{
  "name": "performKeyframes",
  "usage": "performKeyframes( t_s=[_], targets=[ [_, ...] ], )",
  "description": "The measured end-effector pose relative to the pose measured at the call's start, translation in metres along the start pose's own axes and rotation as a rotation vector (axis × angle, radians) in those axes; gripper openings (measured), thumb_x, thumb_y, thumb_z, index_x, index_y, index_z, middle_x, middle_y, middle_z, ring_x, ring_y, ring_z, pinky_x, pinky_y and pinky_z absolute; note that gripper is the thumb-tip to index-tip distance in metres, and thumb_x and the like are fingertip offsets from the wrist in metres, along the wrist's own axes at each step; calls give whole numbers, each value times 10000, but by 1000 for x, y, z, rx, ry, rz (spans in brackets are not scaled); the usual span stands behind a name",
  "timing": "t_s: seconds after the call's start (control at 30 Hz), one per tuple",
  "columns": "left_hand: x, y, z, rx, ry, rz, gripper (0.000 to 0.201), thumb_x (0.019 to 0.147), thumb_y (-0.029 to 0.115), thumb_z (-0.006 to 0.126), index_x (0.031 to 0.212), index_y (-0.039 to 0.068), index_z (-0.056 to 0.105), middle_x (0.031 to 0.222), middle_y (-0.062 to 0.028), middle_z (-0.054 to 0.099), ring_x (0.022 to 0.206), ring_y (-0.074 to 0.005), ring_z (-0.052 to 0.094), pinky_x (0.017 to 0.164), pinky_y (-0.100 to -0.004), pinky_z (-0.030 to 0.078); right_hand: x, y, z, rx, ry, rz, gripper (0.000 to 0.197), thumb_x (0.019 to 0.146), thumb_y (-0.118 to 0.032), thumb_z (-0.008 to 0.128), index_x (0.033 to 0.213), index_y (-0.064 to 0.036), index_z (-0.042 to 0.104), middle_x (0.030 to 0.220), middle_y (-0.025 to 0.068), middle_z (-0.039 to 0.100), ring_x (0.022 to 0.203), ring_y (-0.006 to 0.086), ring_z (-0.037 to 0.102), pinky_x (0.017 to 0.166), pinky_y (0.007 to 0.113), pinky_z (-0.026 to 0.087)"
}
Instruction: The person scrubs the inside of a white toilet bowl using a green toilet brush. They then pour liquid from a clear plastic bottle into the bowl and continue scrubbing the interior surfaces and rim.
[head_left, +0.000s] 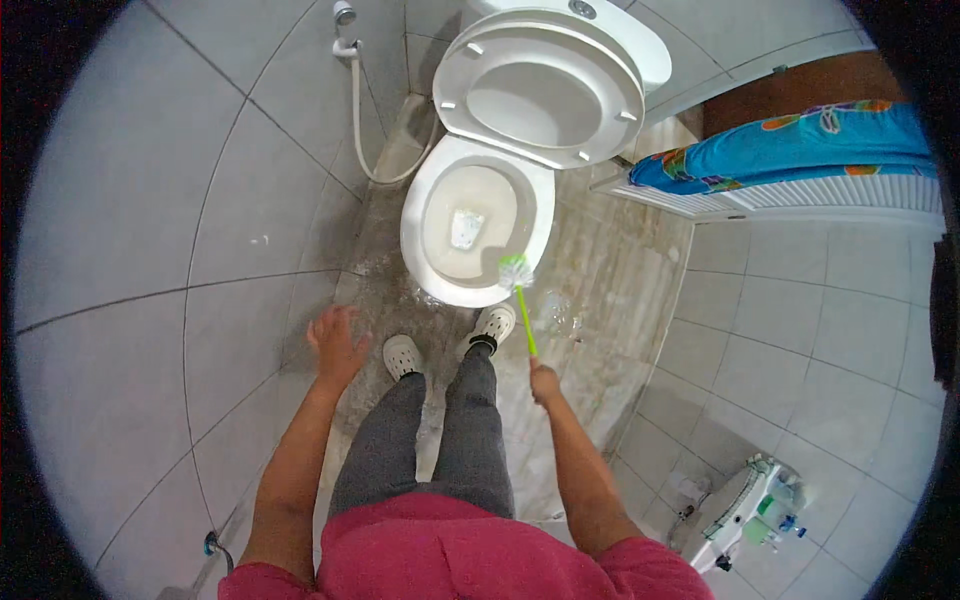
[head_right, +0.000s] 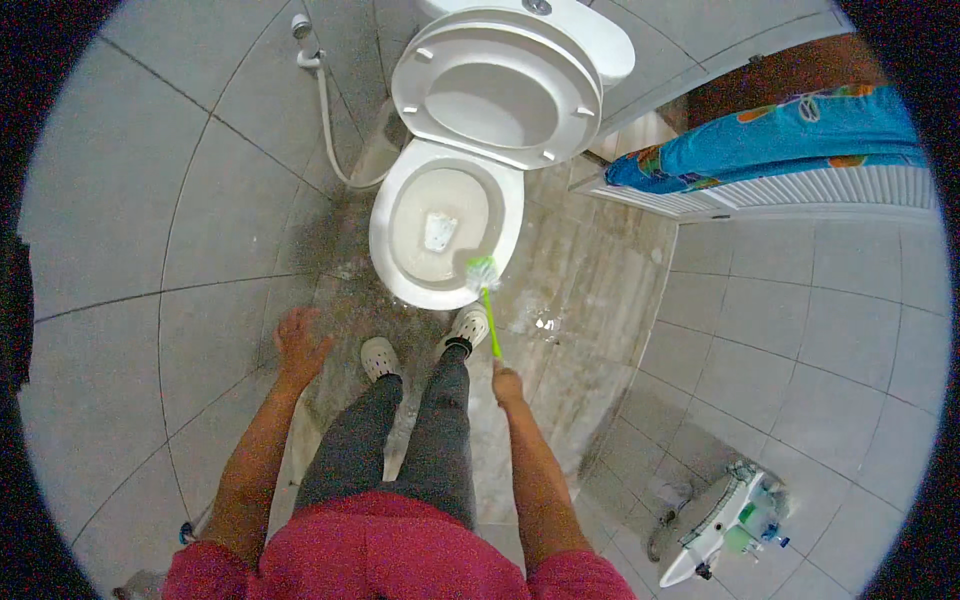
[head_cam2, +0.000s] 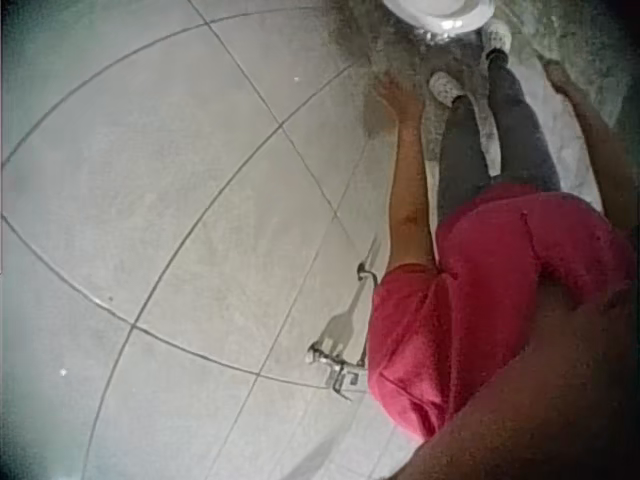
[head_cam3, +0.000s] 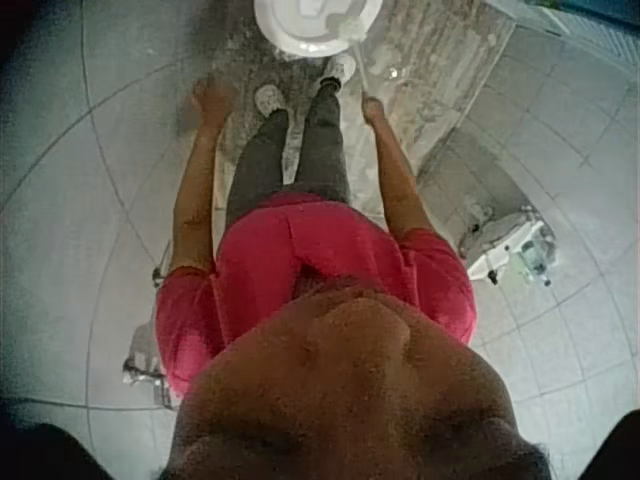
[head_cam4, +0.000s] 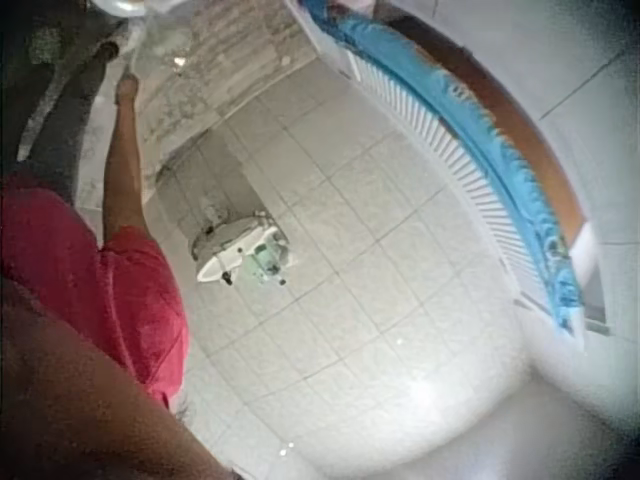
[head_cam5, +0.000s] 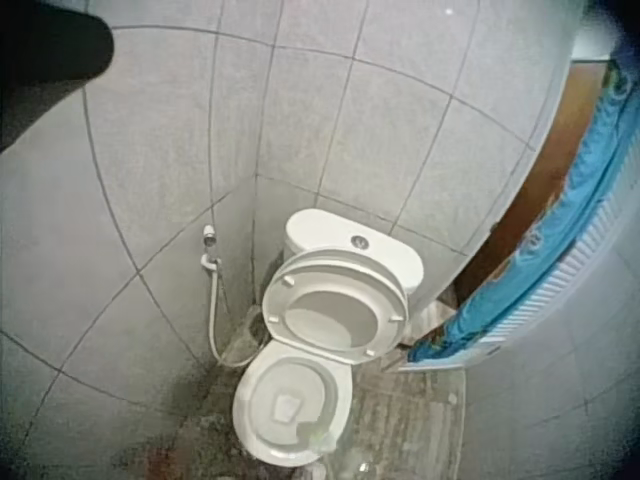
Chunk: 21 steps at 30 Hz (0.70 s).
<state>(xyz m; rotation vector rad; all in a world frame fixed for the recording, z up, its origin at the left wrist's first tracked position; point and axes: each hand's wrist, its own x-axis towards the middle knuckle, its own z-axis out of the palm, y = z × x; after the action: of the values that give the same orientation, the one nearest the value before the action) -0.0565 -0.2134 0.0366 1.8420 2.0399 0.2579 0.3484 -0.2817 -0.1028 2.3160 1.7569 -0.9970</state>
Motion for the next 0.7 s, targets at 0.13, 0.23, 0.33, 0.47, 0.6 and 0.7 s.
performKeyframes(
  t_s=[0.13,0.23,0.33,0.47,0.6,0.7],
  targets=[
    [7,19,-6,-38,-55,28,465,627,217,606,1042,129,416,1110,-89,376,1068,-276,315,911,-491,137,12,-47,-37,299,-157,287,601,808,-498,266,682,20,544,481,143,483,406,265,476,425,374,385],
    [2,24,-8,-47,-69,71,451,631,218,607,1031,129,420,1103,-89,378,1066,-279,316,913,-494,138,44,-59,-57,477,-107,430,629,793,-528,280,600,20,521,472,141,476,387,254,474,379,364,366],
    [-1,23,-8,-50,-91,61,435,636,212,606,1021,131,420,1099,-87,377,1065,-279,317,913,-495,137,34,-38,-32,340,57,224,629,796,-530,273,579,11,510,474,143,478,382,255,473,370,362,366],
    [-14,8,-7,-4,-127,11,426,640,205,604,1017,139,416,1090,-85,375,1061,-273,319,912,-493,139,-58,-47,54,3,-207,82,541,848,-405,213,908,46,504,672,208,545,612,320,538,556,404,415],
    [-14,-2,-12,-16,-134,19,420,648,206,598,1019,142,413,1086,-86,373,1065,-275,316,911,-494,143,-75,-83,40,93,-225,23,602,853,-420,158,771,47,529,695,239,543,667,382,529,641,432,409],
    [-6,4,-15,-28,-106,42,414,649,207,596,1015,143,415,1087,-87,372,1068,-272,315,911,-496,140,-16,-52,-8,72,-130,103,571,853,-394,191,695,33,535,639,228,539,628,376,535,591,446,418]
  ],
)
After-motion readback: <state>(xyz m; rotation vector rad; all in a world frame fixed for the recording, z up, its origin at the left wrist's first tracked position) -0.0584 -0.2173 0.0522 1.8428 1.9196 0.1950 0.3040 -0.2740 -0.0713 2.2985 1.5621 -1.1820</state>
